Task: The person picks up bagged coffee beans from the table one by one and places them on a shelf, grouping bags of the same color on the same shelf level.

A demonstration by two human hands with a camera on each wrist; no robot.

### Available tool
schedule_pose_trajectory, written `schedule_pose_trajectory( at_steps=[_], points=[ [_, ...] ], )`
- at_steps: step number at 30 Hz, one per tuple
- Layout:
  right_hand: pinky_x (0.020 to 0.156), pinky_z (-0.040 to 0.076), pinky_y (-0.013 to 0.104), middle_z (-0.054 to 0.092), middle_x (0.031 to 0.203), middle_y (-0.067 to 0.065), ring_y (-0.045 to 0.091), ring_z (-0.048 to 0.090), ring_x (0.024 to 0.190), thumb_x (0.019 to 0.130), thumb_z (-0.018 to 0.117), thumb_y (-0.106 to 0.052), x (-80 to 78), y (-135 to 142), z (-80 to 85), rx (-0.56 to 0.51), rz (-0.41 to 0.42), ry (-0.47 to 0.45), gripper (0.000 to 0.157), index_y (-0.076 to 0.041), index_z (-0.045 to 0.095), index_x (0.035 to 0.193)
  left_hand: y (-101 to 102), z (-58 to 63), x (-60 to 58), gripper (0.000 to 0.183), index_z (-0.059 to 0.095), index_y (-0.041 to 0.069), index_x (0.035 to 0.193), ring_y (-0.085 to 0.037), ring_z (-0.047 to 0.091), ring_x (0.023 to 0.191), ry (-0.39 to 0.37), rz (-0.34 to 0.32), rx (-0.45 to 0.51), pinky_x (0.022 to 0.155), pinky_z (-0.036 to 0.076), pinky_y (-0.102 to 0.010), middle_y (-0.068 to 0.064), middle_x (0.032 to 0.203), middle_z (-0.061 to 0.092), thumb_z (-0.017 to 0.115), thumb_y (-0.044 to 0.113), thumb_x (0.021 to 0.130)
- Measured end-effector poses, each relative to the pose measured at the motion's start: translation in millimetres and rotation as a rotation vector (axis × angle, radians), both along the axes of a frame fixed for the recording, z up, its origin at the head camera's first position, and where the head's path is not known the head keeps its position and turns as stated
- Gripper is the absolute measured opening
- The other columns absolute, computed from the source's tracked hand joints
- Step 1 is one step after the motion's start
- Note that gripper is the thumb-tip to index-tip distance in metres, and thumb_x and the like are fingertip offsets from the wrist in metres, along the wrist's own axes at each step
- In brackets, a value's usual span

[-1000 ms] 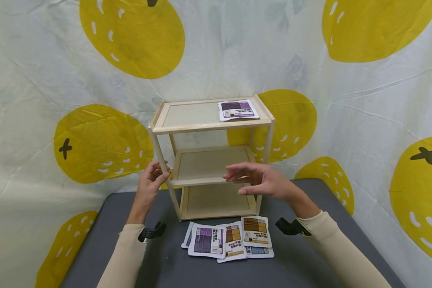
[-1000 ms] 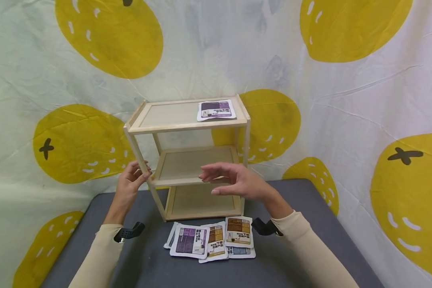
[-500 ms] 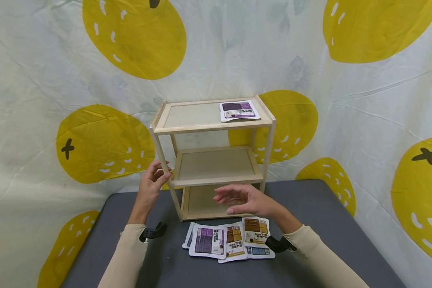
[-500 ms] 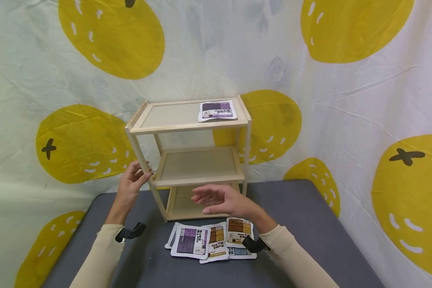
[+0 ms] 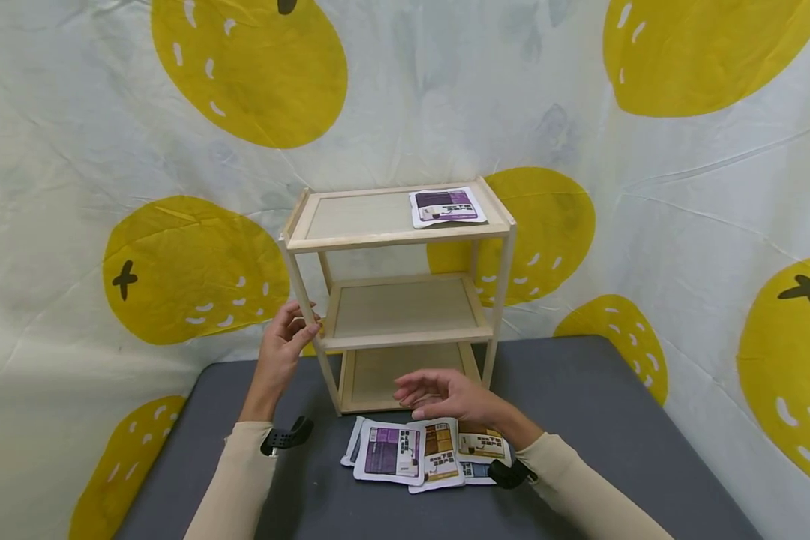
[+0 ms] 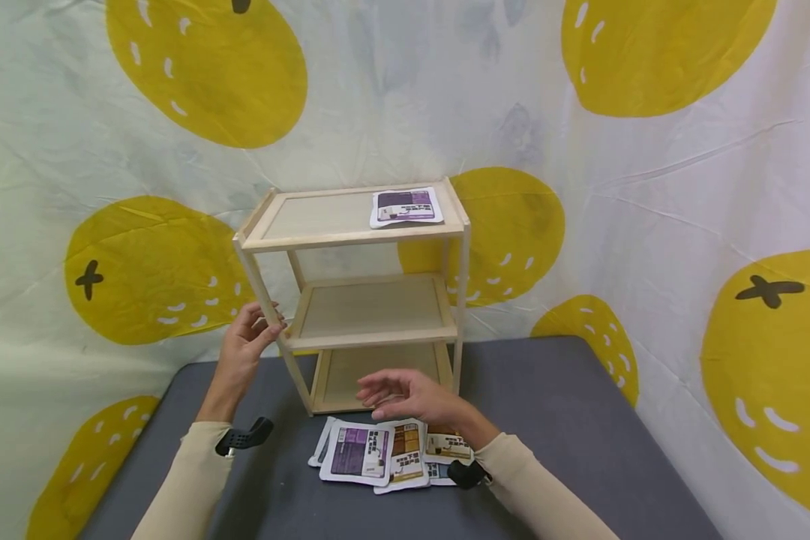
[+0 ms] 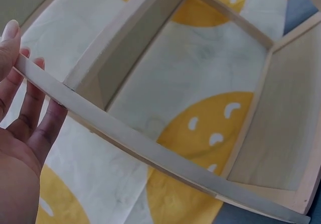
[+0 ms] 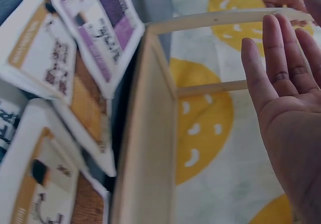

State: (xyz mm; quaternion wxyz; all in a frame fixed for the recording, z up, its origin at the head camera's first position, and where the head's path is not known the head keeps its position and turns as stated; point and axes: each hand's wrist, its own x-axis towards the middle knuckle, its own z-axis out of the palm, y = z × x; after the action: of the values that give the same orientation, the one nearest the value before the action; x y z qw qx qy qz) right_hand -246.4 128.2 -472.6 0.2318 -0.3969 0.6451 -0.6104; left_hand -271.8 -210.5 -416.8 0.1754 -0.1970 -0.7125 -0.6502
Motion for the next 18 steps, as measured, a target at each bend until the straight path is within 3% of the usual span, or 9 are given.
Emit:
schedule_pose_trajectory(
  at_steps=[6, 11, 18],
  points=[
    [0.102, 0.052, 0.039, 0.065, 0.132, 0.017, 0.042, 0.059, 0.123, 0.095, 0.07, -0.008, -2.2, -3.4, -17.8, 0.028, -0.05, 0.005, 0.049, -0.007, 0.055, 0.142, -0.8, 0.3, 0.0, 0.036, 0.057, 0.002, 0.132, -0.027, 0.062, 0.099, -0.002, 0.0, 0.031, 0.082, 0.056, -0.026, -0.009, 0.109, 0.063, 0.066, 0.002, 0.097],
    [0.097, 0.054, 0.037, 0.062, 0.133, 0.028, 0.047, 0.059, 0.122, 0.095, 0.07, -0.008, -3.7, -6.1, -28.9, 0.024, -0.071, -0.005, 0.047, -0.003, 0.056, 0.14, -2.9, 0.3, -0.2, 0.038, 0.055, 0.0, 0.132, -0.025, 0.063, 0.101, 0.023, -0.031, 0.046, 0.083, 0.057, -0.026, -0.009, 0.111, 0.065, 0.066, -0.001, 0.096],
    [0.097, 0.054, 0.035, 0.059, 0.135, 0.029, 0.057, 0.052, 0.124, 0.095, 0.07, -0.005, -5.1, -16.8, -44.5, 0.024, -0.073, -0.069, 0.046, -0.003, 0.057, 0.139, -4.9, 1.6, 3.4, 0.04, 0.055, 0.001, 0.135, -0.018, 0.064, 0.104, 0.04, -0.053, 0.02, 0.086, 0.057, -0.026, -0.002, 0.114, 0.066, 0.066, 0.001, 0.097]
  ],
)
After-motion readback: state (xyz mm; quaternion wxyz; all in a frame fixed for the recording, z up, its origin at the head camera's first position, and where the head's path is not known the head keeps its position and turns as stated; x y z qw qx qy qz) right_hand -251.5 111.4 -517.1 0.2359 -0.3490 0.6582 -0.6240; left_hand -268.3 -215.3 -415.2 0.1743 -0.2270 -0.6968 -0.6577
